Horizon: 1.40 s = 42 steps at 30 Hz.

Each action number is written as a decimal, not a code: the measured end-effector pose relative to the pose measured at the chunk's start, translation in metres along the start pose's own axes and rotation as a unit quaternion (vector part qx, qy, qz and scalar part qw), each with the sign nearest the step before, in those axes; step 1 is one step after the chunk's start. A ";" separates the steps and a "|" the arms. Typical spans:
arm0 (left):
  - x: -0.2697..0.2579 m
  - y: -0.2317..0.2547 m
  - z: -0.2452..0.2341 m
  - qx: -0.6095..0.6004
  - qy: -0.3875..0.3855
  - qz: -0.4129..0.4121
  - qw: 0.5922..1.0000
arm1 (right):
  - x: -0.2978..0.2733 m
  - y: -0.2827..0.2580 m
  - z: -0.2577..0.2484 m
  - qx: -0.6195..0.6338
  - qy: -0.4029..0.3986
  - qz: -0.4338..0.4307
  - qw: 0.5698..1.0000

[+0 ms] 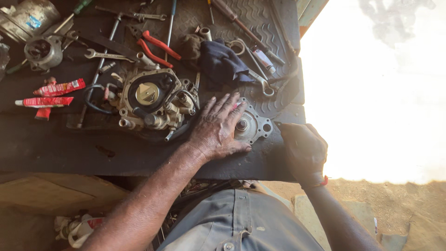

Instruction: The person cleans a small metal engine component using a dark cloth. They wipe the surface and edges of the part repeatedly, turning it over to clean different sides. The person also wipes a larger engine block on the workbench.

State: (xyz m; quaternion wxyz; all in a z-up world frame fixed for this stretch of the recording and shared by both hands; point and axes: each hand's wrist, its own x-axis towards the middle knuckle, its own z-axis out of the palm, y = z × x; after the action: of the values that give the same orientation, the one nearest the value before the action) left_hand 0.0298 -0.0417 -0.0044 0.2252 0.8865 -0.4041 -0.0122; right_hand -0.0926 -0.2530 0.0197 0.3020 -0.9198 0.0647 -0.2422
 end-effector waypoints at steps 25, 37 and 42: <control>-0.010 0.010 -0.003 -0.036 0.101 -0.040 0.993 | 0.046 -0.024 0.034 -0.187 -0.151 -0.088 0.967; -0.013 0.007 -0.002 -0.048 0.122 -0.036 0.991 | 0.034 -0.032 0.033 -0.135 -0.118 -0.130 0.975; -0.014 0.007 0.002 -0.022 0.120 -0.031 0.992 | 0.057 -0.013 0.037 -0.117 -0.108 -0.218 0.963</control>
State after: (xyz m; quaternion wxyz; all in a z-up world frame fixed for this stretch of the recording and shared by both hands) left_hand 0.0149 -0.0366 -0.0057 0.2909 0.8886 -0.3458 0.0783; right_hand -0.0255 -0.2388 0.0247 0.1376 -0.9612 -0.1422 -0.1920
